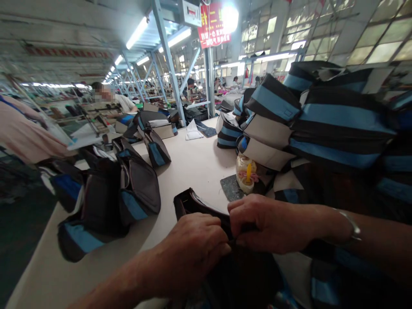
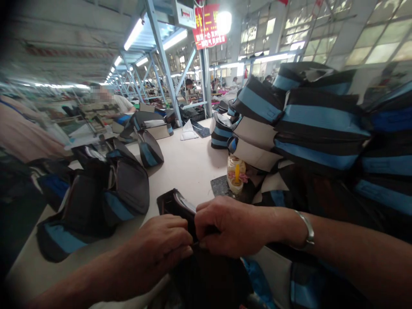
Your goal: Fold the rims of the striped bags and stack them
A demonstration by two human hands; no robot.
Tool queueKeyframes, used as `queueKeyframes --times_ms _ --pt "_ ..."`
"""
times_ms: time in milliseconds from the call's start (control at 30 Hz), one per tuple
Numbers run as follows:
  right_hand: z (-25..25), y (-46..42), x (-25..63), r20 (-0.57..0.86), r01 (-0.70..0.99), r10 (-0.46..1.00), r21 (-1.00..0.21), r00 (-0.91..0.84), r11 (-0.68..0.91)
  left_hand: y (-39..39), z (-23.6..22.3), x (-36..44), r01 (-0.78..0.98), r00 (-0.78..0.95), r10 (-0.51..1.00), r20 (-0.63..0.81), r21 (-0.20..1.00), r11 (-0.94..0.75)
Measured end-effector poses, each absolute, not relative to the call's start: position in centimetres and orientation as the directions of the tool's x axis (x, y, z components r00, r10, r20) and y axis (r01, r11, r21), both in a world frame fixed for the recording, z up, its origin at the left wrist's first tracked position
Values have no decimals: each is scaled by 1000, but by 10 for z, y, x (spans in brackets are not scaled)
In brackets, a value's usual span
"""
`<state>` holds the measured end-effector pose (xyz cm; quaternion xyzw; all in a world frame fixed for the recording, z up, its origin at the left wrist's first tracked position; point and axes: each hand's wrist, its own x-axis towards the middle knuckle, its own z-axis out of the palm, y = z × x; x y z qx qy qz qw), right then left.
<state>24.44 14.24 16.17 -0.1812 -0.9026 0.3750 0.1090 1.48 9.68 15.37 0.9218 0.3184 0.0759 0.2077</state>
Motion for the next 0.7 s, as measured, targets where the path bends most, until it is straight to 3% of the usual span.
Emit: queueKeyframes --times_ms 167,367,533,700 --pt "167 139 206 341 237 542 -636 -768 735 109 181 -13 526 751 648 129 476 -705" --pt "159 162 194 117 123 395 -838 -911 532 83 186 -64 496 652 758 -4 758 -423" --pt "133 166 181 269 -118 244 -858 -932 499 58 190 -73 609 525 822 -219 772 -183" --pt "136 158 165 280 -135 216 -848 -935 513 48 187 -41 518 395 872 -291 854 51"
